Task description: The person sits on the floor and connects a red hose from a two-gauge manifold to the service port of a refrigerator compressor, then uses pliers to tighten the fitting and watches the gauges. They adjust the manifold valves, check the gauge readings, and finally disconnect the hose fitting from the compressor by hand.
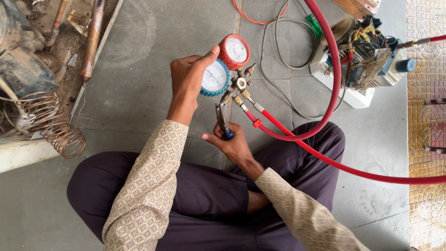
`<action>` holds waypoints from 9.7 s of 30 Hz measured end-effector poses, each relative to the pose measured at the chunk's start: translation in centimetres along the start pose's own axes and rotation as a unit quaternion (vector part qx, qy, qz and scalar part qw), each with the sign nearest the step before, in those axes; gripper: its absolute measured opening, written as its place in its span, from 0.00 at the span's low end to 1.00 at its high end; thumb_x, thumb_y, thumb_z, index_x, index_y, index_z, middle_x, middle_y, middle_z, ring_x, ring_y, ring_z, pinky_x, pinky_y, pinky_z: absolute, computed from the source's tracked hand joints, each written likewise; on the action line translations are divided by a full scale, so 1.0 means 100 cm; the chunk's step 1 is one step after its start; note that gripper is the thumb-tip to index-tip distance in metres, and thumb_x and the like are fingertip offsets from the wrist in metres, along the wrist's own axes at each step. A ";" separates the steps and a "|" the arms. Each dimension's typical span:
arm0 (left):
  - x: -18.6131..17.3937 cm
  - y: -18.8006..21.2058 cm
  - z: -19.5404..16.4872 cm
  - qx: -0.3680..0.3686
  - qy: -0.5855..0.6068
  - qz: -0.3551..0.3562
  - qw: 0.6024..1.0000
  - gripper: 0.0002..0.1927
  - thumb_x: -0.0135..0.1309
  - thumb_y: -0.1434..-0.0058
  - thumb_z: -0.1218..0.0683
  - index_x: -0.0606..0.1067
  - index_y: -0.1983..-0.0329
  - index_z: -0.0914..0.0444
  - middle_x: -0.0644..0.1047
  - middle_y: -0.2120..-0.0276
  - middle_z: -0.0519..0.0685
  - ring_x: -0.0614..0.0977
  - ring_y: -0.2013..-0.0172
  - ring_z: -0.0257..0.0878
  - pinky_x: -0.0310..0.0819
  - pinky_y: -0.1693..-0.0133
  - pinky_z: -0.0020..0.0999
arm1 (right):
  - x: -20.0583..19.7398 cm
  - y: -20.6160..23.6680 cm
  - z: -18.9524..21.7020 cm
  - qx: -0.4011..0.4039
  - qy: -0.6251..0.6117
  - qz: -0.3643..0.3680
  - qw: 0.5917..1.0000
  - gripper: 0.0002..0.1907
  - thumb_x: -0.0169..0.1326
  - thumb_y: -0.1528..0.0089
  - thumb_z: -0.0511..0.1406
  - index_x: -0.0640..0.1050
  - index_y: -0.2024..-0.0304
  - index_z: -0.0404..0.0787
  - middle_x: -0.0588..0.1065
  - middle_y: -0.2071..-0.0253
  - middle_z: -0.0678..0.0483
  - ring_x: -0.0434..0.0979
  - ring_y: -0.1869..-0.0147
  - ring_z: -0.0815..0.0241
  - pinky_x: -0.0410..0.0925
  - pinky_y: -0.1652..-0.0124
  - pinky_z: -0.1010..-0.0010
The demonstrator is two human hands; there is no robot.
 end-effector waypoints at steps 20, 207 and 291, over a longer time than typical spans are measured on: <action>0.000 0.017 -0.005 0.020 -0.169 -0.046 0.984 0.25 0.66 0.50 0.36 0.85 0.74 0.64 0.80 0.81 0.48 0.80 0.78 0.38 0.72 0.71 0.38 | -0.063 -0.017 0.107 0.383 0.437 0.311 0.752 0.31 0.47 0.31 0.55 0.66 0.72 0.35 0.62 0.82 0.56 0.63 0.83 0.61 0.62 0.82 0.65; 0.000 0.000 -0.002 -0.007 -0.013 -0.019 1.000 0.25 0.68 0.42 0.41 0.78 0.76 0.67 0.70 0.78 0.41 0.68 0.74 0.33 0.63 0.68 0.37 | -0.002 -0.017 -0.003 0.024 0.021 0.014 0.999 0.19 0.56 0.33 0.45 0.75 0.71 0.39 0.67 0.78 0.61 0.64 0.73 0.72 0.61 0.73 0.72; -0.002 0.003 0.004 -0.020 -0.022 -0.040 0.999 0.23 0.68 0.48 0.42 0.84 0.72 0.68 0.79 0.78 0.44 0.78 0.74 0.33 0.73 0.67 0.33 | -0.027 0.013 0.029 0.152 0.102 0.084 0.980 0.19 0.52 0.34 0.48 0.79 0.61 0.37 0.76 0.73 0.60 0.73 0.73 0.69 0.65 0.74 0.74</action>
Point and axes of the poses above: each hand's wrist, its own y-axis away from the middle knuckle, its own x-axis out of the palm, z = x × y, the point moved 9 cm from there along -y, towards the middle knuckle
